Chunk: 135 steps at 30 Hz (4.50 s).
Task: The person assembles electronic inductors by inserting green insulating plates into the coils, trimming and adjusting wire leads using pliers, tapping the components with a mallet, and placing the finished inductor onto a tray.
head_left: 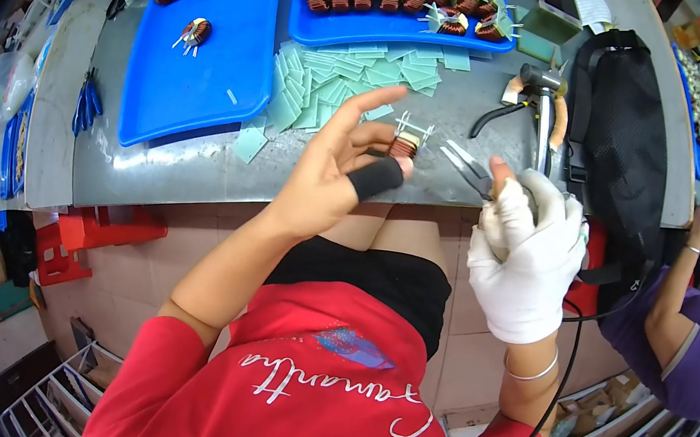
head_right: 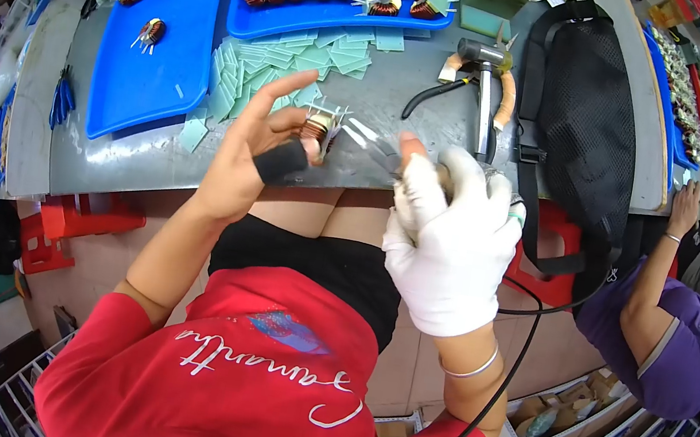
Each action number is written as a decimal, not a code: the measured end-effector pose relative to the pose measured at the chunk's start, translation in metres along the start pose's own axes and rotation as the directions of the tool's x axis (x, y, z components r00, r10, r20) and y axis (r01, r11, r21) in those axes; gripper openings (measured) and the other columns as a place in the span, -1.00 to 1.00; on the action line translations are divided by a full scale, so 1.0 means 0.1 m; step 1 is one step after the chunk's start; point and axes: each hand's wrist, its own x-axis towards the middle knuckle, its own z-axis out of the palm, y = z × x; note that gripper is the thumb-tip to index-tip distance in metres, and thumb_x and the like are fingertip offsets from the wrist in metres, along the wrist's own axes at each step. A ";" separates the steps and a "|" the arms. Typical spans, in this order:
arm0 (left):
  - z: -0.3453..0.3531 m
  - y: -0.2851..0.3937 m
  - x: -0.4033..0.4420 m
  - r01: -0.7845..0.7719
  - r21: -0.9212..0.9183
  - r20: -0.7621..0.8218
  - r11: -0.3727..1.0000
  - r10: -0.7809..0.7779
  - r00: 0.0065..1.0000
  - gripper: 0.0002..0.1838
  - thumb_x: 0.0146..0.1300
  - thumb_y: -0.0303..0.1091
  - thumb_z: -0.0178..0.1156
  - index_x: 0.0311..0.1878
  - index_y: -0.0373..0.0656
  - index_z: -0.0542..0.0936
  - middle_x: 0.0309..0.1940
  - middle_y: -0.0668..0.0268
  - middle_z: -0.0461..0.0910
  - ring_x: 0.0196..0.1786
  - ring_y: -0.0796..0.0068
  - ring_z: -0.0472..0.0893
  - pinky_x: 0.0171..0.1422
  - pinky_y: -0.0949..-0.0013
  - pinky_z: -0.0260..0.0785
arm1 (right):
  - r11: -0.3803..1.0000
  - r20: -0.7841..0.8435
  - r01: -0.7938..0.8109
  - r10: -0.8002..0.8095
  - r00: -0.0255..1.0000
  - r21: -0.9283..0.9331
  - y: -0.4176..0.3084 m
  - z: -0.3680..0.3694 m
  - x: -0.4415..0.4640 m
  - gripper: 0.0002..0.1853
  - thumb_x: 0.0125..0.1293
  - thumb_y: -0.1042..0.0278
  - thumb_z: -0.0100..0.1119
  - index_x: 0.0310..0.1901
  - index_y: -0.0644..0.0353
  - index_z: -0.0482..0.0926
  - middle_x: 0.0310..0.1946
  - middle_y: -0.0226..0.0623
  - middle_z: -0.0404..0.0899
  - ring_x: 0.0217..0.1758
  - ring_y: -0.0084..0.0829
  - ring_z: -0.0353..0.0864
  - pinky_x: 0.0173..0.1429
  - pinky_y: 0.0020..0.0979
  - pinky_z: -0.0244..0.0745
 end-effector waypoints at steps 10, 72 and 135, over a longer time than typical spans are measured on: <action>-0.01 -0.03 0.01 0.042 -0.009 0.163 0.999 -0.040 0.986 -0.54 0.33 -0.48 0.15 0.27 -0.22 0.31 -0.08 0.09 0.58 -0.03 0.34 0.63 0.00 0.42 0.51 | 0.564 0.361 -0.404 0.193 0.912 0.720 -0.04 0.20 -0.09 -0.53 0.05 0.52 0.26 0.08 0.25 0.54 -0.22 -0.14 0.53 -0.20 -0.20 0.52 -0.06 -0.33 0.46; 0.12 0.09 -0.12 0.063 -0.099 0.200 0.993 -0.042 0.979 -0.63 0.39 -0.39 0.12 0.20 -0.19 0.33 -0.26 0.38 0.55 -0.32 0.71 0.45 -0.22 0.59 0.29 | 0.957 -0.011 0.269 -0.272 0.962 -0.111 0.05 -0.06 -0.15 -0.57 0.00 0.40 0.23 0.00 0.15 0.61 -0.23 -0.28 0.50 -0.34 -0.32 0.45 -0.37 -0.31 0.35; 0.32 -0.13 -0.07 -0.209 0.154 0.069 0.966 0.200 0.977 -0.58 0.24 -0.50 0.29 0.10 -0.16 0.36 -0.08 0.39 0.32 -0.13 0.65 0.37 -0.07 0.57 0.26 | 0.816 0.046 -0.140 0.139 0.989 0.561 0.11 0.24 -0.10 -0.59 -0.03 0.53 0.22 -0.05 0.15 0.59 -0.31 -0.12 0.52 -0.30 -0.07 0.53 -0.22 -0.17 0.49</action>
